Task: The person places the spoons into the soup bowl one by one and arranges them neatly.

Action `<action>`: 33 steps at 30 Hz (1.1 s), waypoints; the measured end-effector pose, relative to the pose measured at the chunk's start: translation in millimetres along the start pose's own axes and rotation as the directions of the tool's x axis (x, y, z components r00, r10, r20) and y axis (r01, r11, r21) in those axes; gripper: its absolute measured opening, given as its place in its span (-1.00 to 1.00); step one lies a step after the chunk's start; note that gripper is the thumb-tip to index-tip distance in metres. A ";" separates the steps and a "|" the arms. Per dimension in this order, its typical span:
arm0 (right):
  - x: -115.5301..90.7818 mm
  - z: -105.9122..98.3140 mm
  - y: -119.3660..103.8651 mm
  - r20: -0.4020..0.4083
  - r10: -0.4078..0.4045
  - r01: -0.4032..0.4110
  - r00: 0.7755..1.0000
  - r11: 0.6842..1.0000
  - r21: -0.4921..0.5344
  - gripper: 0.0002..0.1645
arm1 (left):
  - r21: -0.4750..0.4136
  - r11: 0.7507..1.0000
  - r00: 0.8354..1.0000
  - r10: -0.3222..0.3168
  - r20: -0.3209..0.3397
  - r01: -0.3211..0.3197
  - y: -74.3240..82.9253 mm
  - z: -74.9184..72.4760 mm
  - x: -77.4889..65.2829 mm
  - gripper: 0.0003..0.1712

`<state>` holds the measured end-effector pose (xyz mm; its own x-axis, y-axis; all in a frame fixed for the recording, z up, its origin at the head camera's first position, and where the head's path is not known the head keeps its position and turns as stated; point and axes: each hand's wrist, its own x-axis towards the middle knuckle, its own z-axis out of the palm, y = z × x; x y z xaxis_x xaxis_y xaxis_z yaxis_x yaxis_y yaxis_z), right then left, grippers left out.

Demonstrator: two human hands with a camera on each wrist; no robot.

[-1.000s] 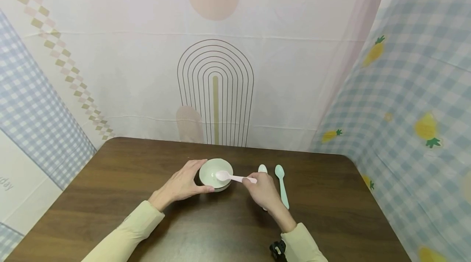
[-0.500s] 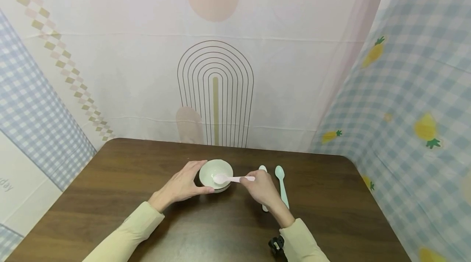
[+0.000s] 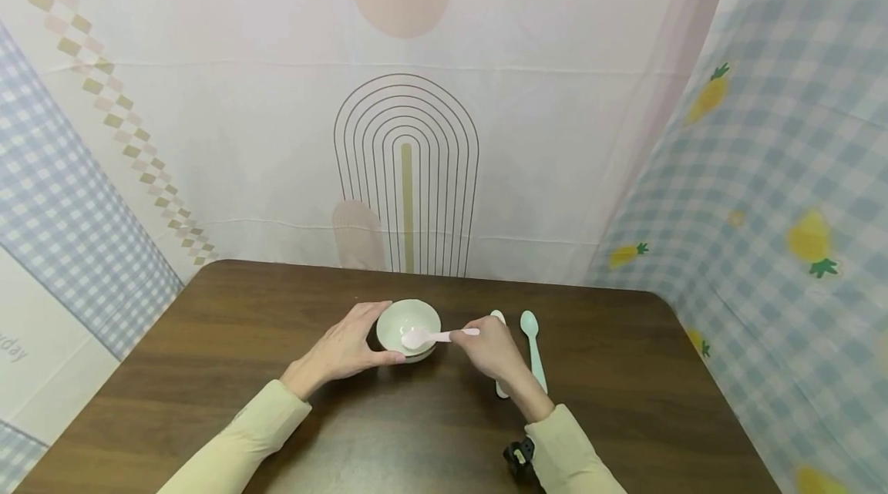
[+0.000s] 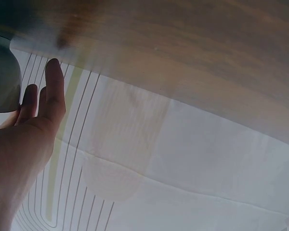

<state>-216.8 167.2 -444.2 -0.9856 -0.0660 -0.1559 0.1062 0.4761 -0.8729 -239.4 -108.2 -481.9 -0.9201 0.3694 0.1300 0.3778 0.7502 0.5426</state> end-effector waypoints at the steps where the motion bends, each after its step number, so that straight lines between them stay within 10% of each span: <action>1: 0.7 0.6 0.1 0.004 0.003 -0.003 1.000 1.000 0.008 -0.76 | -0.001 1.000 1.000 0.001 0.000 -0.001 -0.1 -0.2 -0.2 0.24; 33: 16.7 5.7 -0.8 0.073 0.025 -0.024 0.997 1.000 -0.013 -0.73 | -0.003 1.000 1.000 -0.002 0.004 0.002 0.0 -0.5 -0.5 0.24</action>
<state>-232.6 160.7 -448.8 -0.9705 -0.1177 -0.2106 0.1279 0.4892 -0.8628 -238.9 -108.6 -481.6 -0.9204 0.3704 0.1254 0.3758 0.7490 0.5457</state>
